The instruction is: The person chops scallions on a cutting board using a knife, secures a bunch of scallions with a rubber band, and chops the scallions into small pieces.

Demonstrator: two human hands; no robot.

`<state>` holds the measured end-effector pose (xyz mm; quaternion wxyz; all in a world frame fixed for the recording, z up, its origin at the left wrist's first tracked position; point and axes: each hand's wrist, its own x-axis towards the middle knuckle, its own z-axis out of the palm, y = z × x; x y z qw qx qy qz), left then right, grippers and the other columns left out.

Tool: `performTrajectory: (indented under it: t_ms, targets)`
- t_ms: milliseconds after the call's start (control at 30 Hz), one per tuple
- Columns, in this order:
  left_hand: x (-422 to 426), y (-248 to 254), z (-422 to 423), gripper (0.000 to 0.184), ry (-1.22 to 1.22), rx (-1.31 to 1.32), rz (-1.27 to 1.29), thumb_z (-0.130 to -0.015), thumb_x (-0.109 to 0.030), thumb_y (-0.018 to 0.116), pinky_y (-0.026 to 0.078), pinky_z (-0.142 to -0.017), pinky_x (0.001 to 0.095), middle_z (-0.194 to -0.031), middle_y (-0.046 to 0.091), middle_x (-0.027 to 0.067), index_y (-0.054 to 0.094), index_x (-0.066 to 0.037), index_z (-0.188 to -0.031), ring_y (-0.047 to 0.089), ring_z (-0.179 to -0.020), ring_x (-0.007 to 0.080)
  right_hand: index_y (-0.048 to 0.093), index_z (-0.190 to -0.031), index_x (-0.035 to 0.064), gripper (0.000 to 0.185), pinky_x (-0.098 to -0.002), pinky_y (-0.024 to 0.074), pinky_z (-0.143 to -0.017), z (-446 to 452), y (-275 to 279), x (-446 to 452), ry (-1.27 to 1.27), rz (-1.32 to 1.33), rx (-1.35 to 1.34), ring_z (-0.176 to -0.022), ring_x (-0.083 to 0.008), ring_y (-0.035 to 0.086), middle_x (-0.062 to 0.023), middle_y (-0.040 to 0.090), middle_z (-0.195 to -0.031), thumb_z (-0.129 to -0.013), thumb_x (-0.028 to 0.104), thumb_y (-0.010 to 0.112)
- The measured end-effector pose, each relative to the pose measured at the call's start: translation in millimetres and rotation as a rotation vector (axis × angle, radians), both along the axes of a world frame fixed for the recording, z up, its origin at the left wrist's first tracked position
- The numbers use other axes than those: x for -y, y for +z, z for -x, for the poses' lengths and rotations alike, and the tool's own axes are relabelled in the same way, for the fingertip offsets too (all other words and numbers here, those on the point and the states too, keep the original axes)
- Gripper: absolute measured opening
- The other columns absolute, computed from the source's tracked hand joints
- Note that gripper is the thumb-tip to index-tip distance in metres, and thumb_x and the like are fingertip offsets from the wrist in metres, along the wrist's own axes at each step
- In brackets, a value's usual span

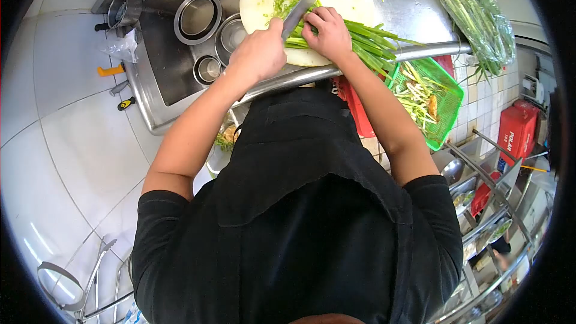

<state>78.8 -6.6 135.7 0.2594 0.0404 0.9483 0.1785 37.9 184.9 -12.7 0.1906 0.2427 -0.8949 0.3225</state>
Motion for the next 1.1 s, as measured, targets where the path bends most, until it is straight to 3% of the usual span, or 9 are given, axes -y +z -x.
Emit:
performTrajectory:
  t_ms: [167, 267, 633, 733, 867, 967, 1100]
  targets:
    - [9.5, 13.7, -26.2, 0.025, -0.003, 0.086, 0.035, -0.100, -0.011, 0.053, 0.051, -0.086, 0.0596, -0.097, 0.069, 0.0370, 0.048, 0.003, -0.119, 0.069, -0.097, 0.0528, 0.075, -0.095, 0.0126, 0.014, -0.0425, 0.0552, -0.089, -0.8, -3.6, 0.5, -0.009, 0.014, -0.022, -0.099, -0.0290, 0.066, -0.0069, 0.069, -0.101, -0.082, 0.018, 0.072]
    - [-10.8, -32.1, -13.7, 0.033, 0.034, 0.022, 0.005, -0.091, -0.008, 0.054, 0.054, -0.088, 0.0580, -0.099, 0.071, 0.0338, 0.050, 0.003, -0.122, 0.071, -0.099, 0.0500, 0.074, -0.095, 0.0126, 0.014, -0.0427, 0.0554, -0.089, -1.4, -6.6, 3.5, -0.002, 0.012, -0.018, -0.098, -0.0289, 0.066, -0.0068, 0.069, -0.100, -0.082, 0.018, 0.072]
    - [-4.0, -49.7, -0.7, 0.033, 0.031, 0.059, -0.019, -0.091, -0.006, 0.056, 0.053, -0.089, 0.0609, -0.098, 0.070, 0.0352, 0.047, 0.002, -0.121, 0.069, -0.099, 0.0534, 0.074, -0.093, 0.0123, 0.014, -0.0426, 0.0559, -0.086, -1.9, -4.4, 2.5, -0.032, 0.032, -0.020, -0.096, -0.0287, 0.067, -0.0069, 0.069, -0.099, -0.080, 0.016, 0.074]
    - [6.7, -53.2, -34.5, 0.032, 0.080, 0.107, 0.012, -0.091, -0.008, 0.055, 0.053, -0.088, 0.0610, -0.097, 0.070, 0.0360, 0.048, 0.003, -0.121, 0.069, -0.097, 0.0539, 0.074, -0.092, 0.0118, 0.013, -0.0427, 0.0560, -0.085, -0.8, -5.1, 2.5, -0.025, 0.041, -0.017, -0.096, -0.0289, 0.067, -0.0076, 0.070, -0.099, -0.080, 0.016, 0.074]
    - [-2.8, -86.1, -4.0, 0.031, 0.080, -0.019, -0.083, -0.100, -0.014, 0.055, 0.051, -0.084, 0.0620, -0.094, 0.069, 0.0368, 0.045, 0.002, -0.125, 0.068, -0.094, 0.0542, 0.073, -0.092, 0.0111, 0.013, -0.0428, 0.0564, -0.084, -1.4, -2.6, 2.3, -0.013, 0.055, -0.026, -0.094, -0.0303, 0.067, -0.0092, 0.070, -0.097, -0.079, 0.014, 0.074]
    - [-9.9, -57.5, 29.3, 0.034, -0.001, -0.040, -0.061, -0.091, -0.008, 0.057, 0.054, -0.088, 0.0601, -0.098, 0.071, 0.0352, 0.050, 0.002, -0.123, 0.071, -0.096, 0.0512, 0.073, -0.092, 0.0109, 0.013, -0.0426, 0.0565, -0.084, -0.9, -3.9, 2.2, -0.025, 0.064, -0.042, -0.094, -0.0304, 0.067, -0.0092, 0.070, -0.096, -0.079, 0.014, 0.074]
    - [-6.7, -12.2, 4.0, 0.032, 0.006, 0.004, -0.034, -0.094, -0.010, 0.056, 0.053, -0.087, 0.0596, -0.096, 0.070, 0.0352, 0.049, 0.003, -0.123, 0.070, -0.096, 0.0515, 0.074, -0.091, 0.0112, 0.014, -0.0420, 0.0567, -0.085, -2.1, -1.1, 1.8, -0.036, 0.072, -0.029, -0.095, -0.0298, 0.067, -0.0084, 0.070, -0.097, -0.078, 0.014, 0.075]
